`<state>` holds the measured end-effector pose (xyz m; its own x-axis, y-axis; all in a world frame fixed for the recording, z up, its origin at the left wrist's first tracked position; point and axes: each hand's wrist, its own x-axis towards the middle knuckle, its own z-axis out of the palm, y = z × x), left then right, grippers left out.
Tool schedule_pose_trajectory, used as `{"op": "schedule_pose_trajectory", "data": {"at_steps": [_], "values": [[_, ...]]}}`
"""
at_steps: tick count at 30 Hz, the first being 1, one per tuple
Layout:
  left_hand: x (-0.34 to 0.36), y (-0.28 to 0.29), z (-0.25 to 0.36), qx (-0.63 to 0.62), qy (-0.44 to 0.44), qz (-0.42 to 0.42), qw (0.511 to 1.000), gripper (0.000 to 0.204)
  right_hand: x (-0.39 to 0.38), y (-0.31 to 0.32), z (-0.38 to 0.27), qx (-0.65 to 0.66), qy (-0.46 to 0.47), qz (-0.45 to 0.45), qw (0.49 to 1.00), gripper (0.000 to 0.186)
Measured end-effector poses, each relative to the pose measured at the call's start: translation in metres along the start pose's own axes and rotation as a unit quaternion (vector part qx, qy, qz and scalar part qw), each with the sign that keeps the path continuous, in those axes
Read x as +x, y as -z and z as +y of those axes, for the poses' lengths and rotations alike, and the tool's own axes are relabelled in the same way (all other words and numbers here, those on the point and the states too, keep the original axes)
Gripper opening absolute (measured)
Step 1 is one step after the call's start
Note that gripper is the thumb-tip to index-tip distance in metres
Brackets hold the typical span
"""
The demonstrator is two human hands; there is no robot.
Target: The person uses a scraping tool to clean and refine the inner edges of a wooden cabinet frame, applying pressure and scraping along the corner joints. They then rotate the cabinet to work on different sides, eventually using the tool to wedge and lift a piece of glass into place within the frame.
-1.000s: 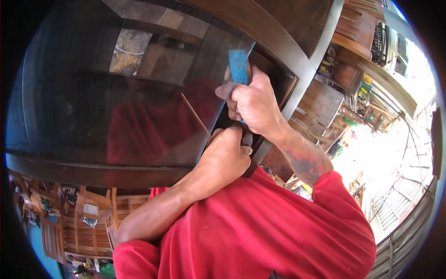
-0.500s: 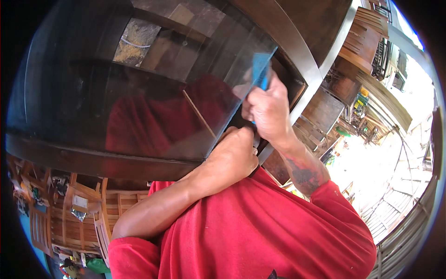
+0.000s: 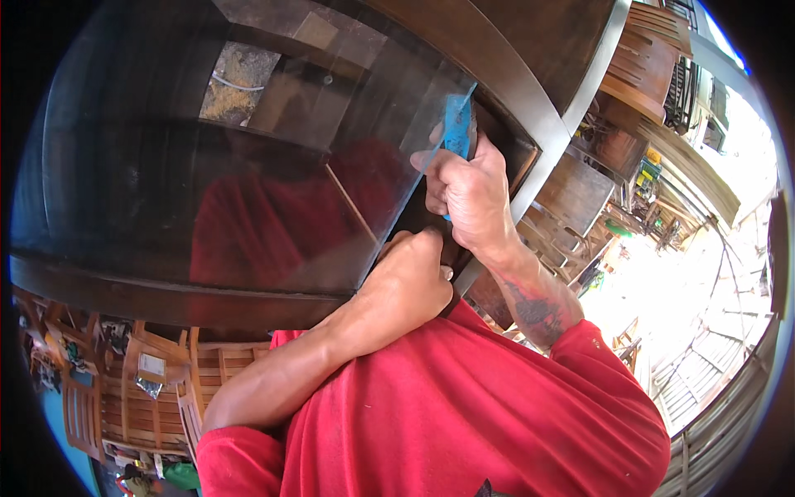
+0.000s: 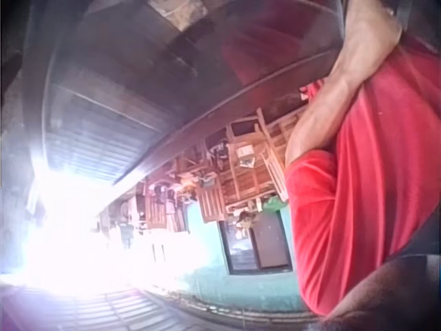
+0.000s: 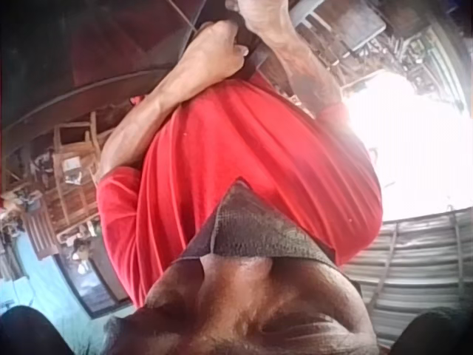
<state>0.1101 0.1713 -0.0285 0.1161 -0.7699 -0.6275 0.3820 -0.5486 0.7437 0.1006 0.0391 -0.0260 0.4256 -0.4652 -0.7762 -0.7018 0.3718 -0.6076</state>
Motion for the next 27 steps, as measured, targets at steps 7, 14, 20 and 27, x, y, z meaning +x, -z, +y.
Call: {"op": "schedule_pose_trajectory", "data": {"at_steps": [7, 14, 20, 27], "values": [[-0.001, -0.003, -0.002, -0.031, -0.024, 0.045, 0.998, 0.017, 0.004, -0.002, -0.009, -0.039, -0.015, -0.042, 0.998, 0.025], [-0.002, 0.001, 0.007, -0.026, 0.005, 0.027, 0.999, 0.018, 0.0, 0.001, -0.011, -0.002, 0.01, -0.047, 0.999, 0.026], [-0.005, -0.005, -0.004, 0.022, -0.032, 0.062, 0.997, 0.019, -0.002, -0.003, -0.005, -0.003, 0.022, -0.061, 0.998, 0.023], [0.0, -0.009, -0.015, 0.058, -0.079, 0.051, 0.994, 0.017, -0.009, 0.007, 0.008, 0.046, 0.033, -0.015, 0.998, 0.021]]}}
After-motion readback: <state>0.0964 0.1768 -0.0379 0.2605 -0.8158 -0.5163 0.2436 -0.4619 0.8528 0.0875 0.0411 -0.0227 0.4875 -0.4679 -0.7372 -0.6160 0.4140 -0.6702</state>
